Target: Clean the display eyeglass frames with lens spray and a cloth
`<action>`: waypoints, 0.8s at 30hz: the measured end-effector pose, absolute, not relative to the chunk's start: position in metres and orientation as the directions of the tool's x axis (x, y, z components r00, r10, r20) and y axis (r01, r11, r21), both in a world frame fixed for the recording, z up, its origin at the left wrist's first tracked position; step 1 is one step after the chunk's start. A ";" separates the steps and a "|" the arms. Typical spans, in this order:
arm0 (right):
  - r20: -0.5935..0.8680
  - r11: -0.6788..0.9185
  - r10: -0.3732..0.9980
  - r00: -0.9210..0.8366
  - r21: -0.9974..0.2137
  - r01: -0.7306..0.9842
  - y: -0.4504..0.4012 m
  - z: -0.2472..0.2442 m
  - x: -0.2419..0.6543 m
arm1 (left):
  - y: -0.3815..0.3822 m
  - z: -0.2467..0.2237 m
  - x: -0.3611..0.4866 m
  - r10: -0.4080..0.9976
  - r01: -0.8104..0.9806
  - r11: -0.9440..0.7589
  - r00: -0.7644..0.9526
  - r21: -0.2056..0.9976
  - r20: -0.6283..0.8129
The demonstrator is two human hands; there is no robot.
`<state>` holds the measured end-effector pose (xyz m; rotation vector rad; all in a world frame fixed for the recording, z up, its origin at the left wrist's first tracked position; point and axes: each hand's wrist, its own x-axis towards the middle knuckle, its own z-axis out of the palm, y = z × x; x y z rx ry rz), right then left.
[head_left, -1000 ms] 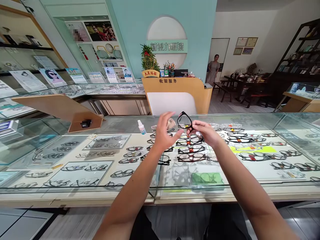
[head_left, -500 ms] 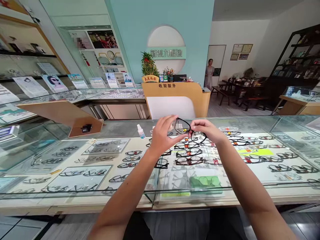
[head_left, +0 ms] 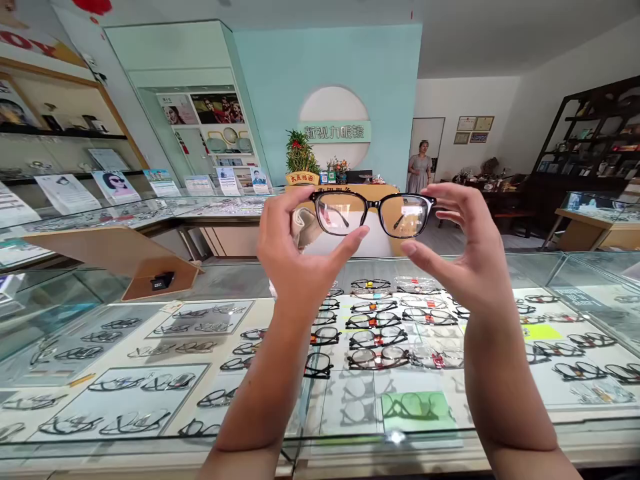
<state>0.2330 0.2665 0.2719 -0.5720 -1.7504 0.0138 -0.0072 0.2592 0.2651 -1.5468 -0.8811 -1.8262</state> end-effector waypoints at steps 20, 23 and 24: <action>0.917 0.822 0.398 -0.028 -0.343 0.454 0.284 0.263 0.220 | 0.262 0.260 -0.020 0.306 0.721 -0.579 -0.240 0.380 0.921; 0.916 0.827 0.401 -0.019 -0.353 0.438 0.285 0.263 0.220 | 0.259 0.262 -0.018 0.329 0.715 -0.567 -0.260 0.409 0.908; 0.915 0.827 0.404 -0.019 -0.356 0.436 0.284 0.263 0.220 | 0.259 0.262 -0.017 0.329 0.715 -0.564 -0.265 0.414 0.906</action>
